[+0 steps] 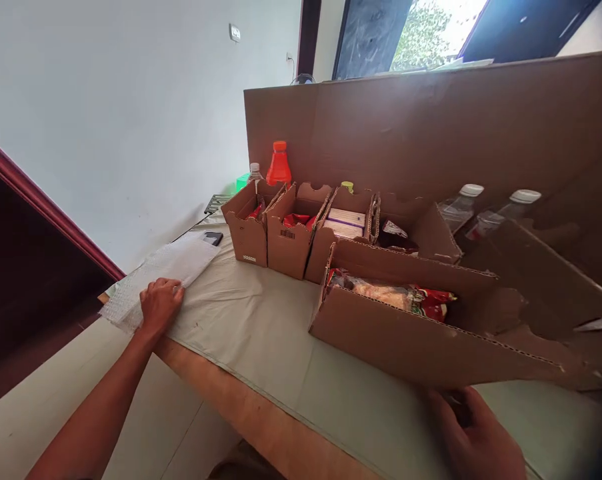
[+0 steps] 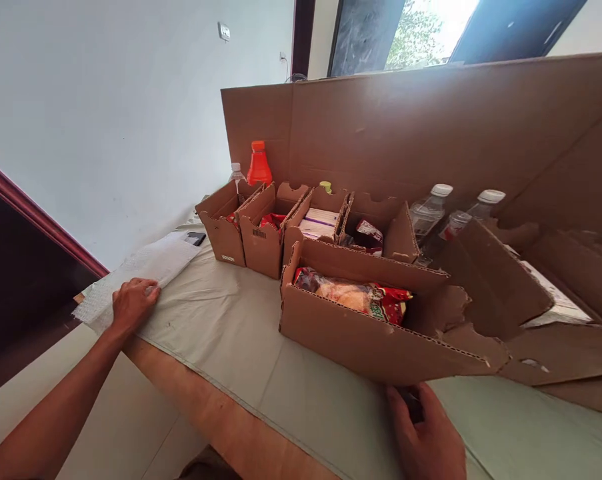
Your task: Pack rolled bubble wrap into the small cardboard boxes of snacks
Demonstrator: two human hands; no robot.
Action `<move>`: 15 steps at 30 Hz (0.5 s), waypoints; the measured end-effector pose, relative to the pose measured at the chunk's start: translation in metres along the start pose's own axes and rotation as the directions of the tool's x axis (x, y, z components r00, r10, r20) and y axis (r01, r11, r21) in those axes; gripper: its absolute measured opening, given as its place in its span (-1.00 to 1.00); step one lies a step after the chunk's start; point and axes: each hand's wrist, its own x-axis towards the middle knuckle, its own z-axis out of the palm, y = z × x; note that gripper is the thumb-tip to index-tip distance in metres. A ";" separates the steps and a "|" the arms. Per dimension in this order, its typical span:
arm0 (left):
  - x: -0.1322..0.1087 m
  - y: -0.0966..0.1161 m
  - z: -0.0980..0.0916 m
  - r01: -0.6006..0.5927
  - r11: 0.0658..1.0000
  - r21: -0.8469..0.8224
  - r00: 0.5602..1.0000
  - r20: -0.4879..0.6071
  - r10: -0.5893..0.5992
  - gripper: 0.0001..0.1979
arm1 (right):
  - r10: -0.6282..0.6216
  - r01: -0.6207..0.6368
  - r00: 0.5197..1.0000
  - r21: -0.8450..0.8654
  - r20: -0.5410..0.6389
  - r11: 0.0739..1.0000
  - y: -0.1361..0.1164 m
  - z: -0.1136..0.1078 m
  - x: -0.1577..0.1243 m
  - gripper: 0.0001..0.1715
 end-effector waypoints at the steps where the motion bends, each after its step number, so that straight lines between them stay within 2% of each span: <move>1: 0.004 -0.002 -0.001 0.010 1.000 0.002 1.000 0.017 -0.010 -0.61 | -0.015 0.015 1.000 0.006 -0.006 1.000 0.001 0.001 0.000 -0.58; 5: 0.019 -0.009 -0.009 0.045 0.999 -0.006 0.993 0.106 -0.044 -0.64 | -0.077 0.079 0.996 0.054 -0.035 0.995 0.006 0.002 -0.004 -0.55; 8: 0.026 -0.010 -0.012 0.098 0.995 0.004 0.982 0.163 -0.097 -0.73 | -0.130 0.132 0.991 0.106 -0.030 0.986 0.008 0.001 -0.007 -0.54; 12: 0.024 -0.003 -0.011 0.100 0.994 -0.033 0.978 0.187 -0.092 -0.85 | -0.169 0.172 0.985 0.111 -0.038 0.979 0.010 -0.001 -0.010 -0.52; 15: 0.022 0.003 -0.016 0.138 0.989 -0.059 0.973 0.196 -0.124 -0.82 | -0.179 0.181 0.983 0.109 -0.029 0.977 0.012 -0.001 -0.011 -0.53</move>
